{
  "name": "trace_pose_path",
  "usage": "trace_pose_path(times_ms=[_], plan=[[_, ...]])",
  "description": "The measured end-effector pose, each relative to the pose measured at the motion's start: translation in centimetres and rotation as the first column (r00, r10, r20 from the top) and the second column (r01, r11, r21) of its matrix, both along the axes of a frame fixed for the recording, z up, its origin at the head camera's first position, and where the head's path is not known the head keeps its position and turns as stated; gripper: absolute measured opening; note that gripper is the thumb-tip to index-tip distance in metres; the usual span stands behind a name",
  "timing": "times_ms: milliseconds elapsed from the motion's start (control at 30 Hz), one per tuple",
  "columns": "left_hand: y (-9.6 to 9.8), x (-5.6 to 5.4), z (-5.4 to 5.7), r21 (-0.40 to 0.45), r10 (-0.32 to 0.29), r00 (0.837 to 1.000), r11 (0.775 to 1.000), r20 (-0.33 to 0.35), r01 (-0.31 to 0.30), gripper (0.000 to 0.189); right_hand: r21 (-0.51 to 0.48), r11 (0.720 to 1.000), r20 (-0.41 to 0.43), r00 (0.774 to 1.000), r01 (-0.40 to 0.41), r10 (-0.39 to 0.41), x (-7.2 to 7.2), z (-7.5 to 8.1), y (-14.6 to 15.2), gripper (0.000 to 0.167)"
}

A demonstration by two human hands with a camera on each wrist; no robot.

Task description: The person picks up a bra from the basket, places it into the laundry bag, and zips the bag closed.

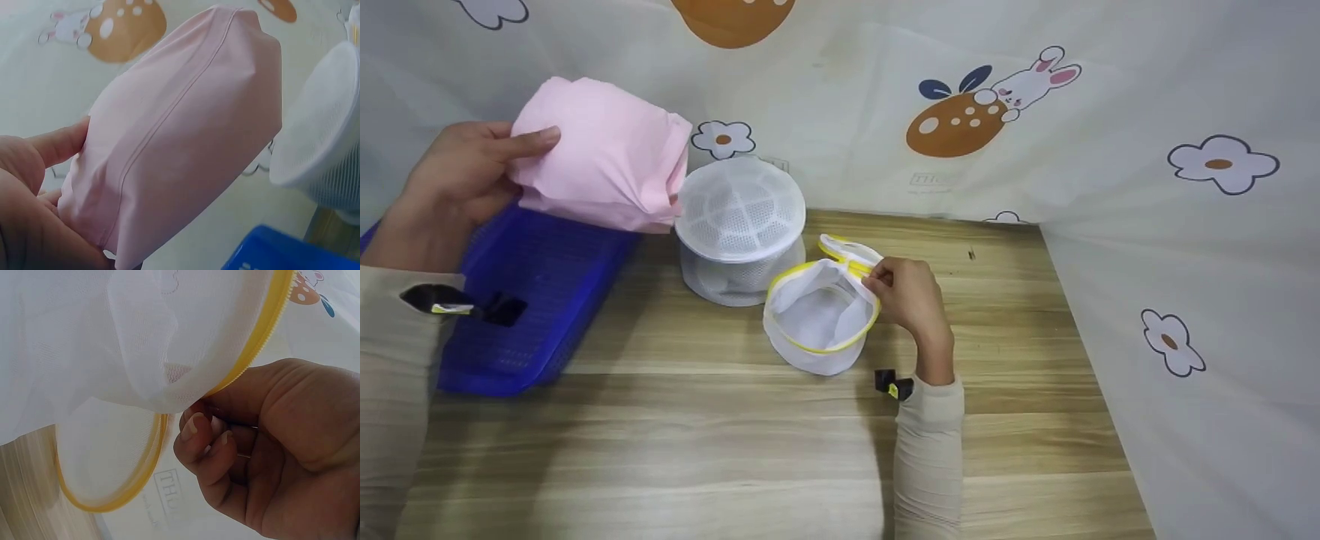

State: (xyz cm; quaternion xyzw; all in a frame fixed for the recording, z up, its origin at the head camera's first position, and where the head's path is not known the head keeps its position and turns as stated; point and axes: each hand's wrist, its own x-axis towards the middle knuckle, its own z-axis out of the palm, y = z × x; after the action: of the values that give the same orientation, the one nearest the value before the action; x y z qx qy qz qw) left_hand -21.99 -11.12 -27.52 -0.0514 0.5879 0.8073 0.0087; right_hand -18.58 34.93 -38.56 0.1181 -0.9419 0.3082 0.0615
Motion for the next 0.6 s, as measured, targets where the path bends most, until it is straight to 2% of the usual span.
trace_pose_path(times_ms=[167,400,600], plan=[[2.7,0.2,0.1,-0.100,-0.021,1.000,0.995,-0.021,0.019,0.021,0.005,1.000,-0.004,1.000,0.007,-0.007,-0.1,0.0,-0.1,0.012],[6.4,0.2,-0.6,-0.245,-0.078,0.997,0.967,-0.005,0.074,0.035,-0.001,1.000,-0.043,0.999,0.026,-0.026,-0.1,0.1,-0.2,0.013],[9.1,0.5,-0.9,-0.265,-0.161,0.986,0.950,0.035,0.164,0.036,-0.012,0.999,-0.059,0.997,0.046,-0.047,-0.2,0.0,-0.4,0.015]])
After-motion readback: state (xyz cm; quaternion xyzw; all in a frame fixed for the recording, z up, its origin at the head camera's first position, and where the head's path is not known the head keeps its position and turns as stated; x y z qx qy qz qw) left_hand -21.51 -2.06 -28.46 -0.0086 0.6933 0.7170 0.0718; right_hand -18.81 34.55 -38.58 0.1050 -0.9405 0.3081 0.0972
